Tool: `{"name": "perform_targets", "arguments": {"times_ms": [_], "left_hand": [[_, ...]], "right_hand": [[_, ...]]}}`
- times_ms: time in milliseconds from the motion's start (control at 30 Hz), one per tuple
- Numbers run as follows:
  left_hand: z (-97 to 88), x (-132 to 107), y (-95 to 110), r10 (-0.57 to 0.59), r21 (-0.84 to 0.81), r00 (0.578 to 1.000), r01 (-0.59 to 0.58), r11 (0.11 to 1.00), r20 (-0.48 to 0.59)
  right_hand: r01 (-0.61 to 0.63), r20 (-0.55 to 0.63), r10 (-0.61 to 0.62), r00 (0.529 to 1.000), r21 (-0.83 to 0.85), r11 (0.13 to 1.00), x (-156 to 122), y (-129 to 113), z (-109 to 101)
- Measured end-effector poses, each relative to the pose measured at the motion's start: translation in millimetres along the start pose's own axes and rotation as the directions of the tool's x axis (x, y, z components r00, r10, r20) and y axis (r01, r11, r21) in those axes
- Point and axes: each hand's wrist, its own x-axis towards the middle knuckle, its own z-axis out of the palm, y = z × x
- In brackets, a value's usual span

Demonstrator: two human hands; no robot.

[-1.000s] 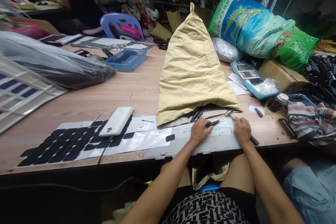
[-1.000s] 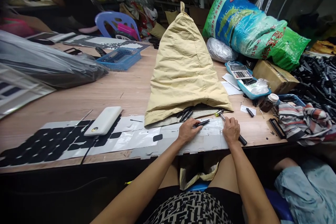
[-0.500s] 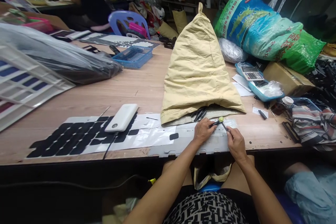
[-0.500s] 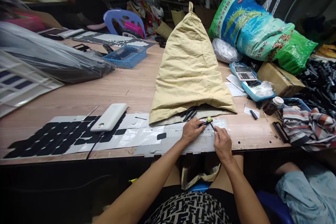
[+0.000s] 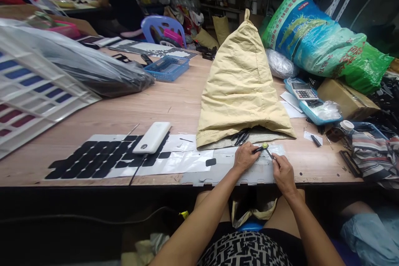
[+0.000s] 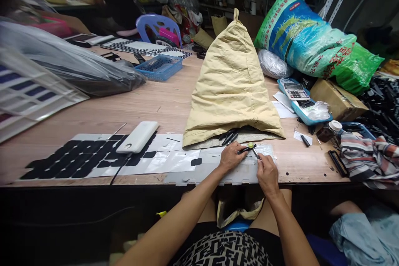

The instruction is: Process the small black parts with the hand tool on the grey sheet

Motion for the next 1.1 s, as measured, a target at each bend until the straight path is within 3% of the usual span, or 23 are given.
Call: {"name": "perform_targets", "arguments": {"times_ms": [133, 267, 367, 467, 533, 700, 800, 867, 1000, 1100], "left_hand": [[0.9, 0, -3, -0.002, -0.037, 1.0, 0.002, 0.999, 0.008], [1.6, 0, -5, -0.006, -0.085, 1.0, 0.008, 0.996, 0.029], [1.1, 3, -6, -0.002, -0.108, 1.0, 0.005, 0.994, 0.024], [-3.7, 0, -5, 0.044, -0.143, 0.998, -0.038, 0.989, 0.038], [-9.6, -14, -4, 0.136, -0.171, 0.989, -0.125, 0.977, 0.056], [-20.3, -88, -4, 0.395, -0.179, 0.913, -0.374, 0.91, 0.101], [-15.7, -130, -5, 0.41, -0.074, 0.906, -0.404, 0.912, 0.101], [-9.9, -146, -4, 0.405, 0.001, 0.909, -0.407, 0.913, 0.093], [-5.4, -146, 4, 0.382, 0.041, 0.923, -0.384, 0.923, 0.045], [-14.4, -117, 11, 0.267, 0.053, 0.961, -0.264, 0.963, -0.064]], "right_hand": [[-0.023, -0.075, 0.005, 0.997, -0.245, 0.969, 17, 28, -18], [0.01, -0.087, -0.063, 0.994, -0.504, 0.864, 25, 55, -29], [0.045, -0.068, -0.107, 0.992, -0.606, 0.794, 24, 67, -27], [0.034, -0.06, -0.093, 0.994, -0.639, 0.769, 22, 69, -24], [0.025, -0.05, -0.073, 0.996, -0.636, 0.772, 22, 68, -23], [0.005, -0.038, -0.037, 0.999, -0.634, 0.774, 23, 66, -23], [0.003, -0.035, -0.032, 0.999, -0.629, 0.778, 23, 66, -23], [0.002, -0.037, -0.032, 0.999, -0.623, 0.782, 22, 65, -22], [0.006, -0.047, -0.045, 0.998, -0.624, 0.781, 22, 65, -22], [0.012, -0.048, -0.055, 0.997, -0.632, 0.775, 22, 64, -23]]}}
